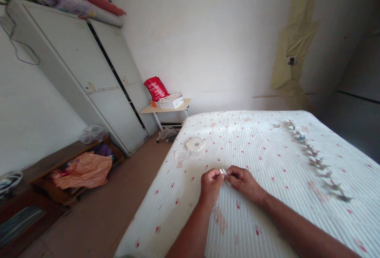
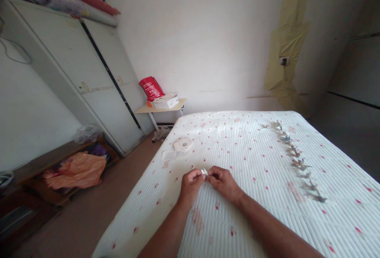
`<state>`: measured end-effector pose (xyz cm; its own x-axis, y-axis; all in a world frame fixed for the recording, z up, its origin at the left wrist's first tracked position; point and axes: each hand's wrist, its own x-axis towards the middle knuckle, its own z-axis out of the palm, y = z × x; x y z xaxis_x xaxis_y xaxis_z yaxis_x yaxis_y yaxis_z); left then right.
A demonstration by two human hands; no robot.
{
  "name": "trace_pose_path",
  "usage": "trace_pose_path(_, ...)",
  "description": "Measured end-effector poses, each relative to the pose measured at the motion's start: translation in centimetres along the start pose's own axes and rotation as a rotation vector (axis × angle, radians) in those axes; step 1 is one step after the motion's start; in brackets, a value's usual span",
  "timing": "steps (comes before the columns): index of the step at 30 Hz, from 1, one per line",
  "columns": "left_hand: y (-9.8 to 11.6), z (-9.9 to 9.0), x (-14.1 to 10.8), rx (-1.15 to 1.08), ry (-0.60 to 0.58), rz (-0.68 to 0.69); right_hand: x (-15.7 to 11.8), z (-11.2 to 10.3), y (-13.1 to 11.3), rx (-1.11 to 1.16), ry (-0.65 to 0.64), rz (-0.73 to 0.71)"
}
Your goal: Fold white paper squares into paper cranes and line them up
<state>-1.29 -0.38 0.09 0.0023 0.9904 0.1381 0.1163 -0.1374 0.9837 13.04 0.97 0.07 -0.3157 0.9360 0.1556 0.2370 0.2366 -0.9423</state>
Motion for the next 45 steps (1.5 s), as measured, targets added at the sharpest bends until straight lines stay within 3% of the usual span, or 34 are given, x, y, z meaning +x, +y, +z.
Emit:
trace_pose_path(14, 0.7, 0.4, 0.1, 0.050, 0.021, -0.023, 0.5, 0.2, 0.4, -0.105, 0.042, -0.070)
trace_pose_path(20, 0.5, 0.5, 0.5, -0.067, 0.092, -0.074, 0.7, 0.0, 0.1, -0.024, -0.038, 0.035)
trace_pose_path(28, 0.9, -0.2, 0.8, -0.133, -0.028, -0.118, 0.5, -0.4, 0.2, 0.007, -0.095, 0.000)
trace_pose_path(37, 0.1, -0.5, 0.8, -0.177, 0.010, -0.120, 0.3, -0.2, 0.3, -0.078, -0.054, 0.025)
trace_pose_path(41, -0.2, -0.8, 1.1, -0.040, -0.019, -0.046, 0.1, -0.6, 0.4, -0.179, 0.003, -0.013)
trace_pose_path(45, -0.1, -1.3, 1.3, 0.347, -0.048, 0.226, -0.2, -1.4, 0.5, -0.532, 0.041, -0.155)
